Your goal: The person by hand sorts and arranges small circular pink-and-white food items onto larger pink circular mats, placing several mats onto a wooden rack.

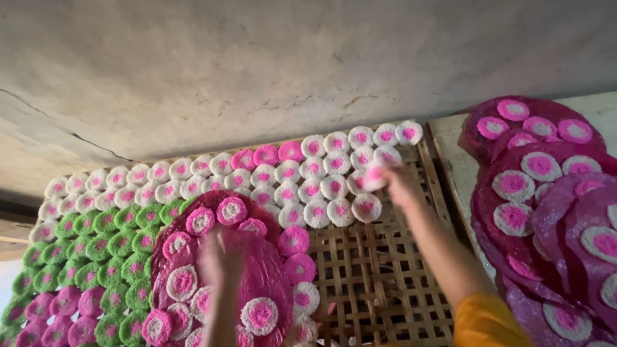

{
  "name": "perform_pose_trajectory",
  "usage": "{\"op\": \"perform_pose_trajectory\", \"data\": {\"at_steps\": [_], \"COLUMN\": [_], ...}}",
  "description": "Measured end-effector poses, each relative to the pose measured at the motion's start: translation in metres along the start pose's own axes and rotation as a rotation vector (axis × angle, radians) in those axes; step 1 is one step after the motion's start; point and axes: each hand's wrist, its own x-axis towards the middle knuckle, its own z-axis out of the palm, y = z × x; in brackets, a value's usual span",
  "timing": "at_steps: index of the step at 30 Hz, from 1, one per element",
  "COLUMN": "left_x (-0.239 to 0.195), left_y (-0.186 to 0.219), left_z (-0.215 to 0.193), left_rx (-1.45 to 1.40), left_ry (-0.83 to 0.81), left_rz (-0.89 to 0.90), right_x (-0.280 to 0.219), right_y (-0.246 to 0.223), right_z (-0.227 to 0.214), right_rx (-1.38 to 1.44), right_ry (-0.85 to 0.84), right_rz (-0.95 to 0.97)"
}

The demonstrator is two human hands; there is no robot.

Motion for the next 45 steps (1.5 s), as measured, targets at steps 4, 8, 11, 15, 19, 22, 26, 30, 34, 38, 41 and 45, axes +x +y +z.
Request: {"op": "perform_pose_trajectory", "data": {"at_steps": [4, 8, 11, 15, 19, 22, 26, 30, 34, 38, 41, 45], "left_x": [0.050, 0.071, 0.088, 0.097, 0.073, 0.033, -0.029, -0.060, -0.009, 0.034, 0.020, 0.000], "left_y": [-0.129, -0.185, -0.204, -0.201, -0.140, -0.049, 0.089, 0.107, 0.028, -0.079, -0.161, -0.204], "left_z": [0.004, 0.031, 0.020, -0.007, -0.013, -0.005, 0.026, 0.024, -0.017, -0.031, -0.012, 0.019], "left_rx": [0.409, 0.343, 0.381, 0.274, 0.050, -0.457, -0.268, -0.452, -0.255, 0.567, 0.392, 0.224], "left_ry": [0.393, 0.293, 0.168, 0.035, 0.025, 0.052, -0.331, -0.238, -0.217, 0.062, 0.452, 0.051], "left_rz": [0.138, 0.102, -0.086, -0.129, -0.035, 0.176, 0.313, 0.627, 0.229, 0.242, 0.240, 0.070], "right_x": [0.080, 0.109, 0.108, 0.099, 0.053, -0.013, -0.096, -0.084, -0.016, 0.035, 0.034, -0.014], "right_y": [0.005, 0.026, 0.036, 0.019, 0.008, 0.008, 0.000, -0.020, 0.001, 0.047, 0.061, 0.042], "right_z": [-0.076, -0.095, -0.088, -0.073, -0.007, 0.080, 0.152, 0.107, 0.011, -0.039, -0.044, 0.012], "right_rx": [-0.062, -0.646, -0.954, -1.158, -1.126, -0.644, 0.042, -0.158, -0.099, -0.146, -1.078, -1.352], "right_ry": [0.333, 0.365, 0.416, 0.550, 0.534, -0.155, -0.613, -0.224, 0.044, 0.069, 0.272, 0.399], "right_rz": [-0.082, -0.440, -0.597, -0.663, -0.651, -0.477, 0.200, 0.284, 0.101, -0.117, -0.476, -0.867]}}
